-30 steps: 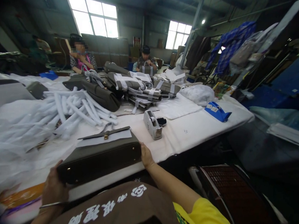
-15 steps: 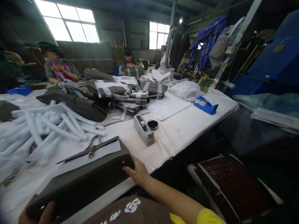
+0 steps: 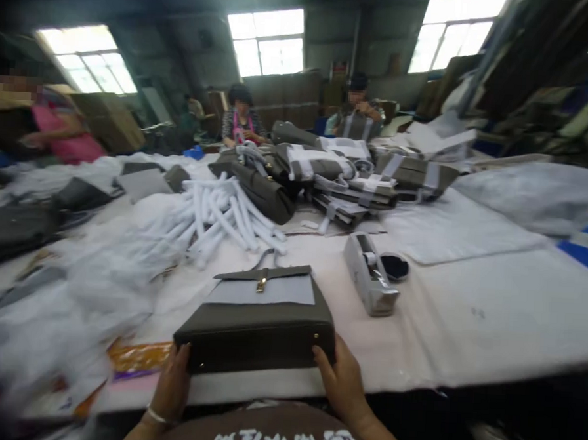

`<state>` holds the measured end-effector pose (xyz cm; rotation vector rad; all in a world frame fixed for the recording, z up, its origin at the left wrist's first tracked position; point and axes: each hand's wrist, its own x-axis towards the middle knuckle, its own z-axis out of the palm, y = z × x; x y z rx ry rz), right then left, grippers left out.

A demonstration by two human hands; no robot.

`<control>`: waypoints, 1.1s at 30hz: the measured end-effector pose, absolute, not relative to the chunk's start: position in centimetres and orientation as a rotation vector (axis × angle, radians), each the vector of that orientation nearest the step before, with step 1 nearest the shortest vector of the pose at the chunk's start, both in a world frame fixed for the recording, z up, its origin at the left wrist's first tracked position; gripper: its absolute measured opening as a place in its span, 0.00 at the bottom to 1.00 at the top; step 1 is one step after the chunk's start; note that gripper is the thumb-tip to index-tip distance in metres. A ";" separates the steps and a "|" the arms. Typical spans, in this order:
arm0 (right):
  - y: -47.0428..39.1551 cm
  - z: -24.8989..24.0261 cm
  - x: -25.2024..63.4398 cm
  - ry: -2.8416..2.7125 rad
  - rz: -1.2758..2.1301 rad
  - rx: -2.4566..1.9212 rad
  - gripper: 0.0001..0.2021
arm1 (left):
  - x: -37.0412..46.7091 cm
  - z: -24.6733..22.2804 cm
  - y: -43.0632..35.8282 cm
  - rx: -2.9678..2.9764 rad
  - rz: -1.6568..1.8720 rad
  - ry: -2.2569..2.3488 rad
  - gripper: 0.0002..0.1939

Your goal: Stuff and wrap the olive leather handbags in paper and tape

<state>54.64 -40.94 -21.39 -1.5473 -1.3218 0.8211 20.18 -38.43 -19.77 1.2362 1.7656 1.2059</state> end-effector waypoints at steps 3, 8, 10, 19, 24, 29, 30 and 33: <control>-41.0 -22.5 55.0 -1.358 0.798 -1.619 0.22 | 20.2 -18.9 -38.3 1.284 1.299 1.779 0.22; -41.2 -22.9 55.2 -1.361 0.746 -1.672 0.24 | 17.3 -18.4 -37.4 1.309 1.178 1.996 0.25; -41.2 -22.9 55.1 -1.359 0.742 -1.671 0.23 | 15.5 -18.2 -35.9 1.511 1.053 2.128 0.25; -41.1 -23.1 54.9 -1.357 0.734 -1.603 0.25 | 13.1 -16.7 -27.3 2.134 0.409 2.315 0.12; -41.1 -22.9 54.8 -1.356 0.754 -1.583 0.24 | 12.7 -15.0 -28.6 2.016 0.545 2.367 0.17; -41.3 -22.2 54.4 -1.377 0.459 -1.557 0.28 | 12.7 -13.4 -33.7 1.831 0.882 2.391 0.17; -41.5 -21.7 54.2 -1.390 0.325 -1.539 0.28 | 13.0 -12.9 -34.9 1.817 1.003 2.372 0.16; -42.7 -19.3 53.3 -1.483 0.084 -1.416 0.22 | 15.2 -11.2 -38.5 1.925 1.359 2.209 0.13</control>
